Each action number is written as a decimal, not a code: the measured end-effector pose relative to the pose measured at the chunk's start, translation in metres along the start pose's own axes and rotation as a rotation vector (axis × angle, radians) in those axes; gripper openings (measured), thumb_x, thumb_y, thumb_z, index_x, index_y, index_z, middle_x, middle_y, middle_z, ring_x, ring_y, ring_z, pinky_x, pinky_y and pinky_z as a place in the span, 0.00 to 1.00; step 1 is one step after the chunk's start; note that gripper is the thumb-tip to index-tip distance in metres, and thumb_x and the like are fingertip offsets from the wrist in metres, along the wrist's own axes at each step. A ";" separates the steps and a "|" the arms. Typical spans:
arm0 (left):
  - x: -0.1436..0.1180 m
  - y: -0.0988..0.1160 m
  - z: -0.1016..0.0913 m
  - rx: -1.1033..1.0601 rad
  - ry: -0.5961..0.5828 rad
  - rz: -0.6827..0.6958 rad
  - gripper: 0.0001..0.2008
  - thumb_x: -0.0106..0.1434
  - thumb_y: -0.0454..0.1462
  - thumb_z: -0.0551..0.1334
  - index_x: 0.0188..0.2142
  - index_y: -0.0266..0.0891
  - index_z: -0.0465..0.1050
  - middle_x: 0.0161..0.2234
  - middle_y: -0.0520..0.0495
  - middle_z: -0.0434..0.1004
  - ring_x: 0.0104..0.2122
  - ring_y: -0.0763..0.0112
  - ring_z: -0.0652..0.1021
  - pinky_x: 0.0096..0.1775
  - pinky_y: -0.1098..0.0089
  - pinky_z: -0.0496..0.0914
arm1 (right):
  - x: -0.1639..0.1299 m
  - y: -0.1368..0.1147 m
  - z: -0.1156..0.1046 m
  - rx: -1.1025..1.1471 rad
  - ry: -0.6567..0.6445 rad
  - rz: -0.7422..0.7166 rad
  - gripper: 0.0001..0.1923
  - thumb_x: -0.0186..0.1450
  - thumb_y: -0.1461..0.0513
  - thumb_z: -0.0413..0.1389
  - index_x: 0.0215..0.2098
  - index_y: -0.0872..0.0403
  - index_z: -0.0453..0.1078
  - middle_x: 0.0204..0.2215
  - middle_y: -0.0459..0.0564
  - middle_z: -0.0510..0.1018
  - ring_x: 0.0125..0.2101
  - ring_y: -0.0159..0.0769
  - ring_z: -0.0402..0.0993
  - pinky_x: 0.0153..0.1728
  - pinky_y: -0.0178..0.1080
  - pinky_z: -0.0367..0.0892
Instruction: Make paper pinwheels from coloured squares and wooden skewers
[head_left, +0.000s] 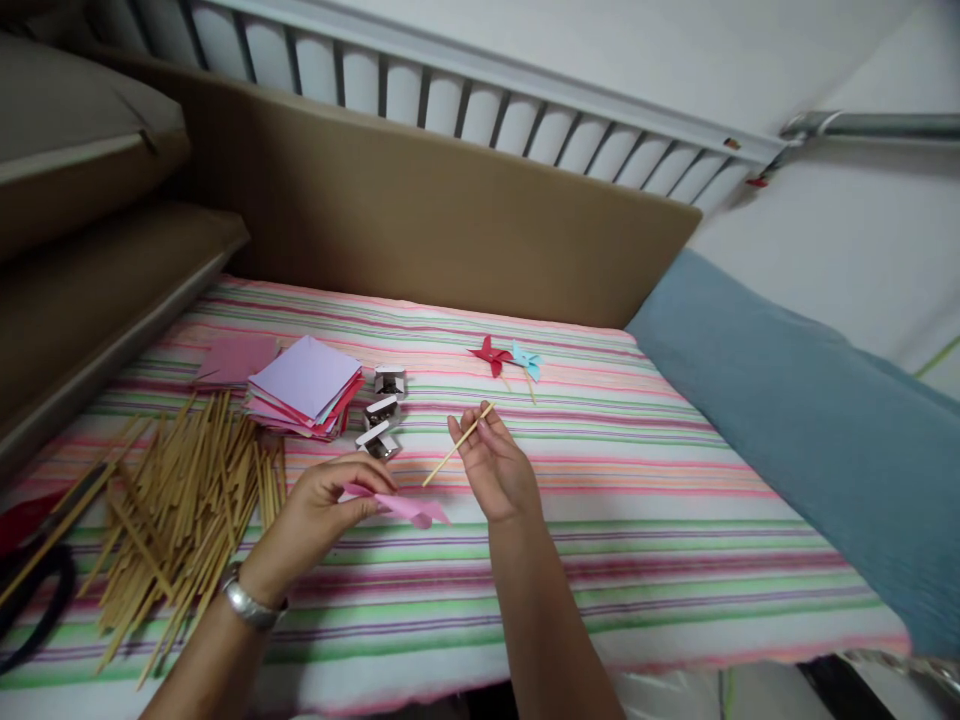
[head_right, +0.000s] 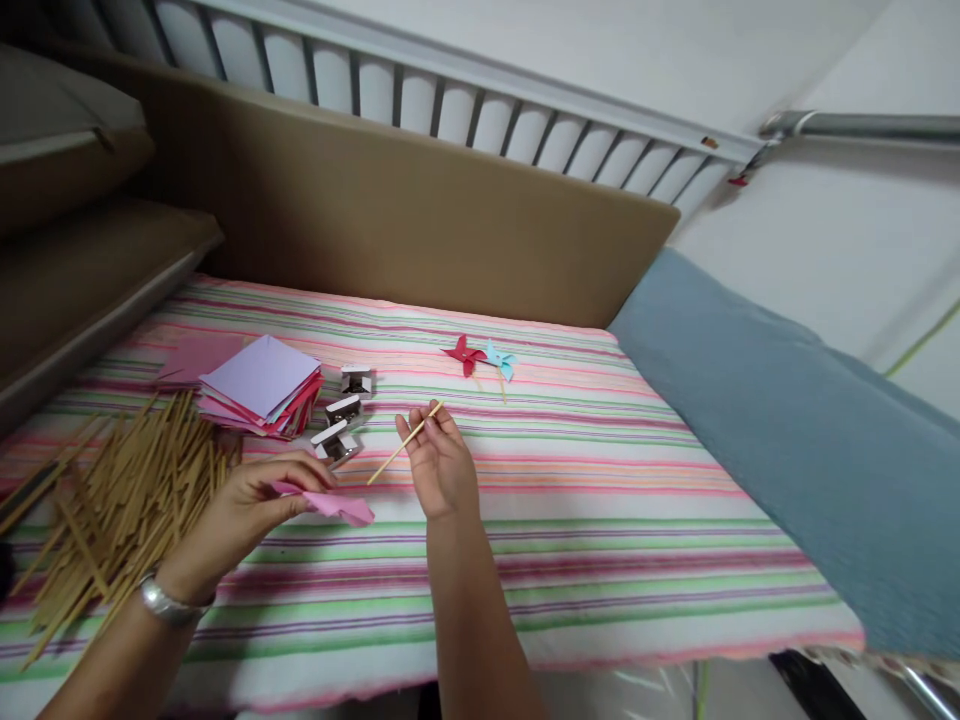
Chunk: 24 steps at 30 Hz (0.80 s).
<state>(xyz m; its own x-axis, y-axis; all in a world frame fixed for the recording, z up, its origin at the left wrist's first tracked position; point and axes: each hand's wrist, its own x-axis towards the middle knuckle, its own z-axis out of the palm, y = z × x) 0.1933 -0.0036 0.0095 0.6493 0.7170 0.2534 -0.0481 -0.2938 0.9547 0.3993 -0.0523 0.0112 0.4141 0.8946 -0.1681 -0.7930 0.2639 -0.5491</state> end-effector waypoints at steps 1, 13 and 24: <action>0.000 -0.001 0.001 -0.006 -0.024 -0.009 0.03 0.55 0.35 0.64 0.26 0.38 0.75 0.30 0.47 0.77 0.34 0.68 0.75 0.38 0.70 0.67 | 0.000 0.000 0.000 0.018 0.002 -0.008 0.11 0.55 0.73 0.55 0.32 0.53 0.70 0.28 0.41 0.75 0.34 0.25 0.74 0.54 0.41 0.63; 0.001 -0.004 0.008 -0.020 -0.075 -0.039 0.04 0.56 0.35 0.63 0.27 0.37 0.75 0.31 0.46 0.77 0.34 0.68 0.76 0.38 0.70 0.67 | -0.004 0.004 0.009 0.077 -0.018 -0.047 0.12 0.58 0.73 0.52 0.33 0.53 0.70 0.27 0.40 0.75 0.33 0.24 0.75 0.55 0.43 0.62; 0.004 -0.004 0.022 0.085 0.130 0.017 0.03 0.54 0.31 0.64 0.27 0.39 0.77 0.35 0.45 0.79 0.37 0.67 0.77 0.42 0.68 0.69 | -0.017 0.016 0.027 0.025 -0.059 -0.121 0.10 0.55 0.71 0.56 0.32 0.51 0.70 0.28 0.40 0.74 0.33 0.26 0.73 0.55 0.46 0.62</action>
<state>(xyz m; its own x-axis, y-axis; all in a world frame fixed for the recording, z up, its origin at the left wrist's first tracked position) 0.2129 -0.0140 0.0033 0.5449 0.7856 0.2931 0.0097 -0.3554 0.9347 0.3674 -0.0539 0.0269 0.4810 0.8751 -0.0531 -0.7500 0.3793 -0.5419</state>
